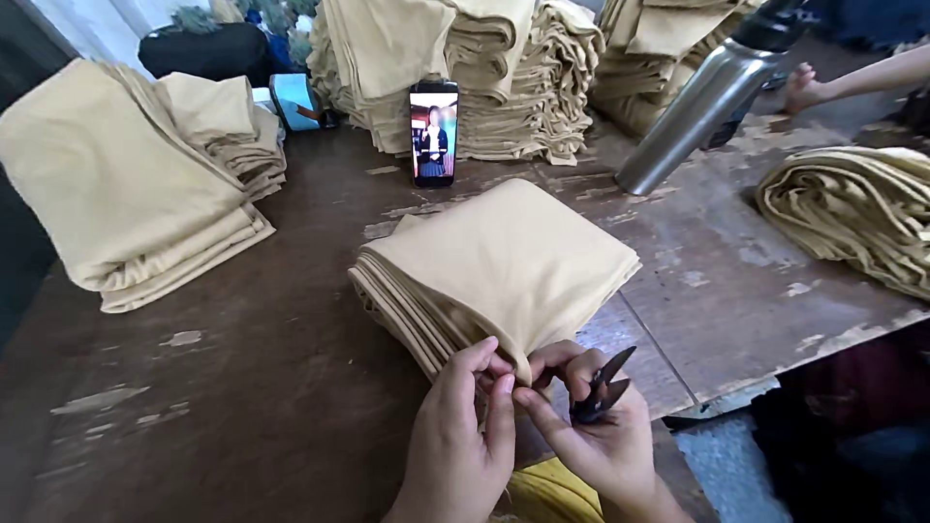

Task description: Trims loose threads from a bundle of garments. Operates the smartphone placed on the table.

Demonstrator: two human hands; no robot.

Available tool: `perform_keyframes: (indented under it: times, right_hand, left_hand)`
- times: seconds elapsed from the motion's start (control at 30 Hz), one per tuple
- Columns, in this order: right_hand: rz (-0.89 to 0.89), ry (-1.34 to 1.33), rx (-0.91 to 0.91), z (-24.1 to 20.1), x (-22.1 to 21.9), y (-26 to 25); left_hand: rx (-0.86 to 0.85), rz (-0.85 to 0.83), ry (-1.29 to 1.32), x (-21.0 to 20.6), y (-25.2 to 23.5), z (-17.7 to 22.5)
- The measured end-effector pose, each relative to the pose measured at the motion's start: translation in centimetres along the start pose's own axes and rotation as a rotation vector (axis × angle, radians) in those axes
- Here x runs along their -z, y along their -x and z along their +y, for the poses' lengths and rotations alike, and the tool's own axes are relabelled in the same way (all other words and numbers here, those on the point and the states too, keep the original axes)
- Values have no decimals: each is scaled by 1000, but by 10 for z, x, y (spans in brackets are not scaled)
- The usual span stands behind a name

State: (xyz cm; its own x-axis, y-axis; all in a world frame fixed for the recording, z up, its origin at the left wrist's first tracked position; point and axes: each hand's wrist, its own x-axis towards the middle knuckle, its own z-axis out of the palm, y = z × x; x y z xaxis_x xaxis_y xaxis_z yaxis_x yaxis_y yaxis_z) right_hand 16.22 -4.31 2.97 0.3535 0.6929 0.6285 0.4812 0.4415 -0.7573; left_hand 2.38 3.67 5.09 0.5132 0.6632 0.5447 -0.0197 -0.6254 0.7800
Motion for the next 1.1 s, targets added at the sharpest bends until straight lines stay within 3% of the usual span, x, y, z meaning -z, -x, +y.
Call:
perform_keyframes:
  times: [0.13, 0.23, 0.3, 0.37, 0.43, 0.57, 0.63, 0.9, 1.1]
  right_hand:
    - [-68, 224, 99, 1, 2, -22]
    - [64, 379, 215, -10, 15, -45]
    - [203, 333, 290, -20, 26, -59]
    - [222, 183, 341, -30, 37, -66]
    - [134, 122, 277, -30, 42, -60]
    - [-276, 126, 96, -4, 39, -37]
    - [-347, 153, 84, 5, 28, -30]
    - [-313, 426, 157, 12, 4, -26]
    - [-217, 197, 128, 1, 20, -12]
  left_hand:
    - [-16, 79, 25, 10, -1, -3]
    - [1, 75, 29, 13, 0, -6]
    - [24, 33, 15, 13, 3, -6]
    - [42, 8, -17, 13, 5, -7]
    - [51, -3, -66, 13, 6, -7]
    - [56, -16, -174, 12, 8, -6]
    - [59, -23, -217, 12, 9, -4]
    - [78, -18, -237, 10, 11, -3]
    - [48, -48, -255, 5, 16, -3]
